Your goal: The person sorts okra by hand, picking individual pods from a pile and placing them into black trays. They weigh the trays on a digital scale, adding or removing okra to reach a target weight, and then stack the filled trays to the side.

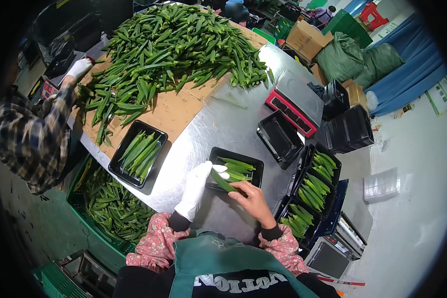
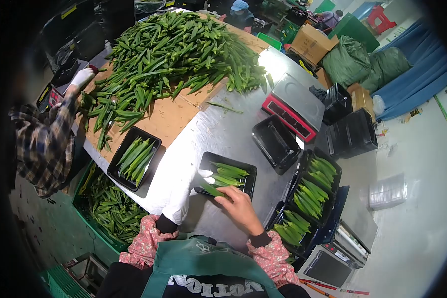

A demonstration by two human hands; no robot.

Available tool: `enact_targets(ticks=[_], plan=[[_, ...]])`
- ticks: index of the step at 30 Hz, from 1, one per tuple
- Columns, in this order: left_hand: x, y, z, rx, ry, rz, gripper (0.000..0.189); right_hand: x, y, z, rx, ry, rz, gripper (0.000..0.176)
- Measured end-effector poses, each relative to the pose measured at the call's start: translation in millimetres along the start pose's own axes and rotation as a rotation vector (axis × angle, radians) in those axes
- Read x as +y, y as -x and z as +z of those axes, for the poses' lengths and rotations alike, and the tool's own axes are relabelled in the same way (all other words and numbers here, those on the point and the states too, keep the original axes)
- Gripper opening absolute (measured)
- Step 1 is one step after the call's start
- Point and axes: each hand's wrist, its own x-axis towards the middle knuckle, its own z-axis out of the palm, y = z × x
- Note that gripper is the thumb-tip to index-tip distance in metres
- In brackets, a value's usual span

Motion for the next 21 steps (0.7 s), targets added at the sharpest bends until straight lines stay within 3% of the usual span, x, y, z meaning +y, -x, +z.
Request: enact_targets(ticks=[4,6,7,10,13,14,16,18,21], plan=[[-19.1,-14.6,-21.3,0.052,0.128,0.004,0.049,17.7,1.2,-10.4,0.038,0.083,-0.031,0.026],[-70.2,-32.6,-53.8,0.177,0.242,0.081,0.048,30.9,1.6,-19.9,0.107,0.098,0.063,0.024],[-56.9,-22.9,-42.9,0.273,0.201,0.157,0.048,38.6,0.9,-24.8,0.118,0.167,0.072,0.024],[-56.8,-29.2,-68.2,0.273,0.237,-0.006,0.041,66.1,-4.1,-30.4,0.089,0.364,0.011,0.023],[-64.4,-36.8,-62.2,0.364,0.087,-0.062,0.034,77.7,-10.8,-23.8,-0.004,0.542,-0.112,0.023],[-79.1,-41.6,-64.3,0.304,-0.124,0.042,0.036,75.0,-11.2,-19.6,-0.003,0.560,-0.106,0.023],[-90.4,-48.8,-57.6,0.231,-0.563,0.222,0.044,71.3,-15.4,-14.0,0.103,0.506,-0.105,0.023],[-106.6,-54.6,-52.3,0.172,-0.797,0.385,0.049,73.8,-19.2,-9.7,0.309,0.527,-0.043,0.029],[-86.0,-54.0,-34.2,0.144,-0.959,0.499,0.052,89.1,-28.6,-9.4,0.412,0.612,-0.005,0.043]])
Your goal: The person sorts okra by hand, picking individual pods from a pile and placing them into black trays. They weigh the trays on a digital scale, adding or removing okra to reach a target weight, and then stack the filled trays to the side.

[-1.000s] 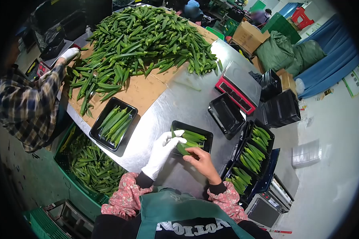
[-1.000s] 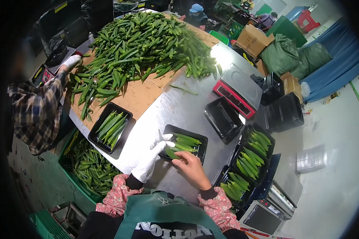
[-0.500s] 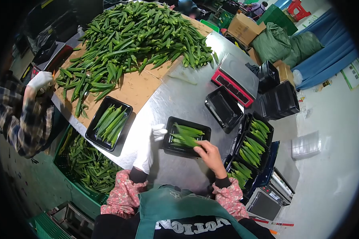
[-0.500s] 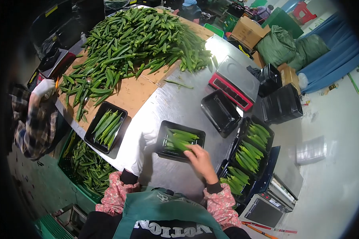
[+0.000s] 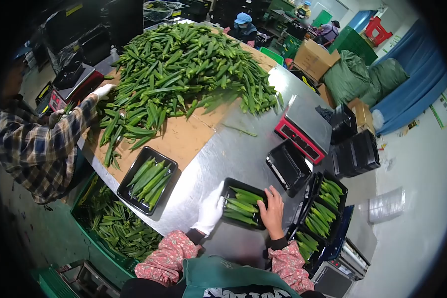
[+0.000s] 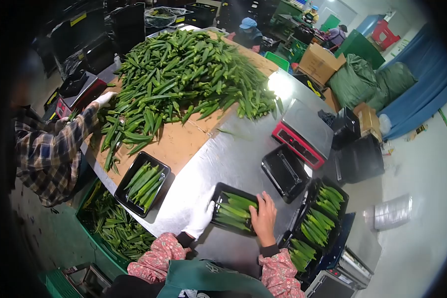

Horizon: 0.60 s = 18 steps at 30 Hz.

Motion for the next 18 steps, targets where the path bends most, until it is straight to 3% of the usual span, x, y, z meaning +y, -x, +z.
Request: enact_targets(ticks=[4,5,7,8,12,15,18], plan=[[18.3,1.3,-7.2,-0.073,-0.043,-0.007,0.050,10.6,-5.0,18.9,-0.149,0.055,-0.074,0.042],[23.7,3.7,-9.6,-0.092,-0.051,-0.031,0.045,8.3,-7.1,19.5,-0.134,-0.015,-0.048,0.028],[27.7,3.2,-16.5,-0.174,-0.026,-0.056,0.032,8.7,-11.5,15.5,-0.312,0.021,0.104,0.025],[16.2,2.7,-10.7,-0.136,0.044,-0.049,0.020,9.6,-12.9,15.9,-0.310,-0.005,0.120,0.027],[-8.9,-37.9,-8.8,0.155,0.197,-0.145,0.017,5.3,-28.8,17.8,-0.296,-0.089,0.120,0.030],[-29.6,-84.5,-4.2,0.139,0.616,-0.336,0.023,-4.6,-61.2,22.8,-0.294,-0.212,0.118,0.026],[-33.8,-133.5,-10.6,0.077,0.966,-0.406,0.028,-10.9,-112.3,42.6,-0.298,-0.311,0.074,0.024]])
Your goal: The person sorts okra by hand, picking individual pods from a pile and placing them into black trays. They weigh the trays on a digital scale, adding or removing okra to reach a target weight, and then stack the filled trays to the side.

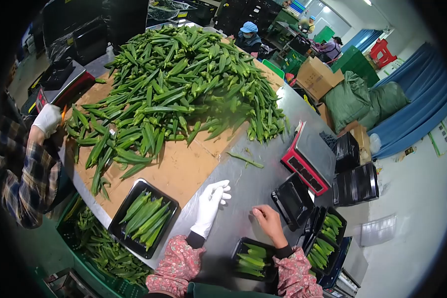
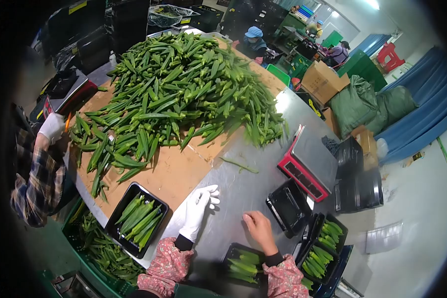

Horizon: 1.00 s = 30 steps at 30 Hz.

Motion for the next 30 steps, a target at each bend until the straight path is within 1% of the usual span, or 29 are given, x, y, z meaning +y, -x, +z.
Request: enact_targets(ticks=[1,4,6,8,10,11,12,13,14,15,16,17,18,22,23,25,27,28,29,30], plan=[[3.4,-11.8,-0.5,-0.023,0.074,-0.030,0.029,-0.7,-21.5,4.1,-0.007,-0.021,-0.026,0.024],[-0.8,-33.6,-2.7,-0.040,0.135,-0.007,0.034,-1.7,-96.1,19.7,-0.085,-0.245,0.081,0.025],[-5.6,-43.5,-5.2,-0.079,0.180,0.016,0.035,-8.2,-156.5,23.9,-0.131,-0.371,0.129,0.029],[-2.4,-41.6,-5.1,-0.117,0.237,0.039,0.037,-18.7,-222.6,25.9,-0.064,-0.507,0.205,0.034],[-0.2,-44.6,-4.7,-0.166,0.201,-0.003,0.042,-29.6,-292.7,31.6,0.176,-0.467,0.062,0.044],[2.3,-45.9,-4.5,-0.192,0.180,-0.023,0.044,-30.9,-328.3,38.5,0.257,-0.442,0.054,0.053],[7.1,-45.7,-5.1,-0.208,0.197,-0.045,0.046,-41.4,-357.5,39.9,0.287,-0.412,0.082,0.067],[11.3,-46.0,-6.0,-0.209,0.219,-0.056,0.047,-57.2,-376.2,48.4,0.351,-0.498,0.097,0.080],[14.3,-45.3,-6.9,-0.209,0.243,-0.069,0.047,-62.4,-394.2,53.6,0.306,-0.428,0.146,0.092],[14.7,-44.4,-7.7,-0.204,0.272,-0.084,0.047,-84.0,-396.9,61.8,0.385,-0.235,0.200,0.094],[13.0,-44.1,-9.4,-0.211,0.325,-0.069,0.042,-86.7,-405.8,79.0,0.448,-0.183,0.238,0.091],[12.6,-43.9,-10.0,-0.209,0.325,-0.045,0.042,-85.8,-410.0,91.7,0.507,-0.129,0.275,0.087],[13.1,-44.0,-10.5,-0.203,0.326,-0.020,0.042,-89.9,-405.0,93.6,0.500,-0.116,0.278,0.084],[15.0,-43.0,-13.2,-0.183,0.303,0.011,0.042,-81.7,-383.8,93.1,0.565,0.007,0.203,0.077],[14.8,-43.1,-13.2,-0.180,0.301,0.014,0.042,-72.0,-380.2,96.0,0.625,-0.043,0.080,0.072],[12.3,-44.9,-15.2,-0.180,0.296,0.021,0.042,-80.5,-354.1,88.6,0.525,-0.539,0.039,0.066],[9.9,-46.1,-15.9,-0.158,0.291,0.010,0.040,-51.5,-343.3,90.9,0.524,-0.764,-0.053,0.060],[9.2,-46.5,-16.3,-0.148,0.286,0.004,0.040,-63.8,-321.2,77.9,0.476,-0.859,0.089,0.050],[8.5,-46.8,-16.9,-0.137,0.280,0.000,0.040,-60.2,-309.0,71.8,0.449,-0.978,0.141,0.035],[7.5,-47.4,-18.4,-0.132,0.276,-0.021,0.040,-53.8,-293.6,64.2,0.318,-1.171,0.190,0.030]])
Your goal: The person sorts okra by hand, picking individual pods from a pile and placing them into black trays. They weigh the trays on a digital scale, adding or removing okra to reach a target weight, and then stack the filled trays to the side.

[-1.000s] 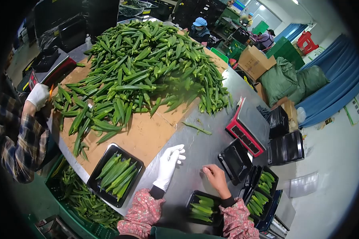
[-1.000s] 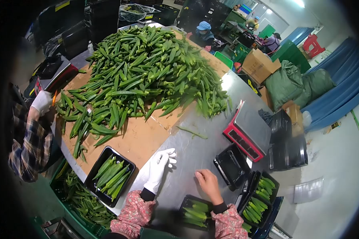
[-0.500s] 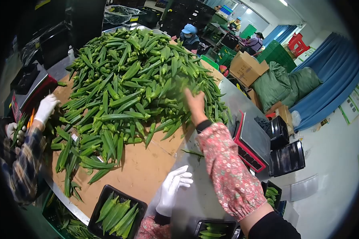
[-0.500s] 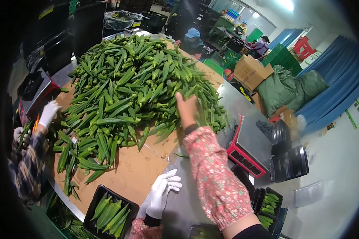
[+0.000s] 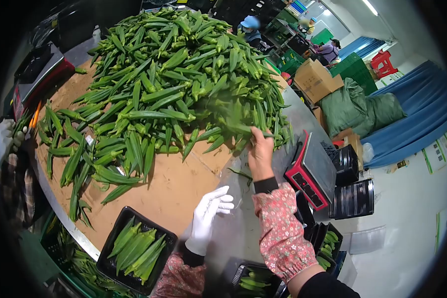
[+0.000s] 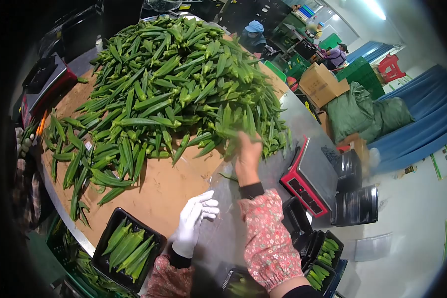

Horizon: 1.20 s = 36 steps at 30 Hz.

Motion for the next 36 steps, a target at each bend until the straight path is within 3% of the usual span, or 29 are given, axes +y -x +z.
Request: enact_targets(ticks=[2,5,8,11,19,23,28,36], plan=[[2.4,-2.2,2.0,0.036,0.039,-0.079,0.043,-1.1,20.8,-29.8,-0.130,-0.244,0.262,0.018],[-4.7,-3.2,2.5,-0.004,0.206,-0.174,0.047,9.1,57.5,-49.5,-0.161,-0.302,0.353,0.027],[-30.4,-2.5,4.4,0.015,0.342,-0.182,0.055,18.4,100.5,-59.9,-0.214,-0.266,0.363,0.029],[-17.7,-8.2,8.4,0.034,0.656,-0.255,0.055,14.5,131.1,-63.1,-0.265,-0.254,0.286,0.034],[-25.9,-3.9,6.6,0.063,0.353,-0.098,0.054,-5.5,176.5,-69.6,-0.281,-0.156,0.390,0.044],[-30.8,-4.7,6.4,0.083,0.182,-0.049,0.050,-7.0,180.8,-78.7,-0.194,-0.184,0.419,0.035],[-36.0,-5.6,9.9,0.177,-0.109,-0.019,0.041,-2.7,182.8,-100.7,-0.239,-0.206,0.502,0.026],[-25.2,-0.5,9.3,0.193,0.053,-0.071,0.044,-31.4,199.0,-110.7,-0.296,-0.095,0.618,0.030]])
